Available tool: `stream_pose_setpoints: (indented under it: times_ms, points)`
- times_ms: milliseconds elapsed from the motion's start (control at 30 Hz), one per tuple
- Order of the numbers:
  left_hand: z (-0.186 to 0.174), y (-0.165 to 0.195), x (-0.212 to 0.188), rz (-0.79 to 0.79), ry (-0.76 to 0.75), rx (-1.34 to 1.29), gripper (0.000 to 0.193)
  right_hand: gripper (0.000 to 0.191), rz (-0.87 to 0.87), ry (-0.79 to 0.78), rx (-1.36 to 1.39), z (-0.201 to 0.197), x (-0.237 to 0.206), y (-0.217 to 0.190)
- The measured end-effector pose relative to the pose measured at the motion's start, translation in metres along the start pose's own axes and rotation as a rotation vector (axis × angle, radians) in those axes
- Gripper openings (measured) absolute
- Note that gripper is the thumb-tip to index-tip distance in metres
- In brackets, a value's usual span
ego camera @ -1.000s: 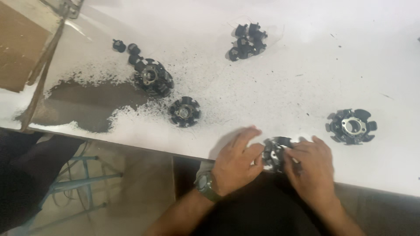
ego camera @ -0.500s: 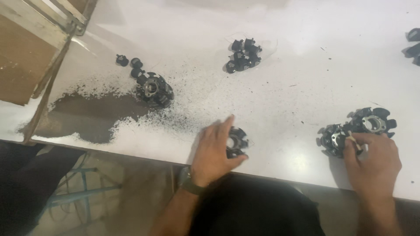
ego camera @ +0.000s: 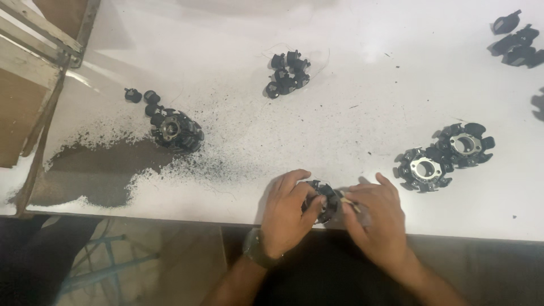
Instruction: The person picks up black plastic rotor-like components from the workbench and presses small black inserts into them one at a time, using a small handheld tool to seat the inserts, then sets the finished assembly aside and reaches for the next part. Completed assemblies accumulate in a pile on the table.
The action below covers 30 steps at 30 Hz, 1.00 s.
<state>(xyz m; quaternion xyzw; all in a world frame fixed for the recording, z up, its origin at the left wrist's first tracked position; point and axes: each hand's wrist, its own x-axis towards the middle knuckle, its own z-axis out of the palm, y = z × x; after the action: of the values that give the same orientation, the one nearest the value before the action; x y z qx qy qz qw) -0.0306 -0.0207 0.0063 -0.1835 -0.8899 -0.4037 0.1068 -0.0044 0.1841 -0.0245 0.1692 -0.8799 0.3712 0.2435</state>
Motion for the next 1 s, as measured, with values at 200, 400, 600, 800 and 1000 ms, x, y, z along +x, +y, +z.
stream_pose_setpoints:
  times_ms: [200,400,600,800,1000]
  points:
    - [-0.007,-0.009,0.002,-0.082,0.064,0.065,0.013,0.028,0.002,-0.113,-0.027,0.010,0.019,-0.015]
    - [-0.022,-0.003,-0.003,0.181,0.020,0.089,0.017,0.028,0.043,-0.115,-0.023,0.012,0.012,-0.009]
    - [-0.008,-0.001,0.000,0.077,-0.081,0.110,0.024,0.030,0.007,-0.066,0.039,0.013,0.003,-0.013]
    - [0.002,-0.012,-0.011,0.018,-0.022,0.049,0.015,0.032,0.005,-0.110,-0.034,0.015,0.000,-0.015]
    - [0.004,-0.015,-0.012,0.061,0.039,-0.019,0.015,0.035,-0.021,-0.117,-0.050,0.016,0.005,-0.020]
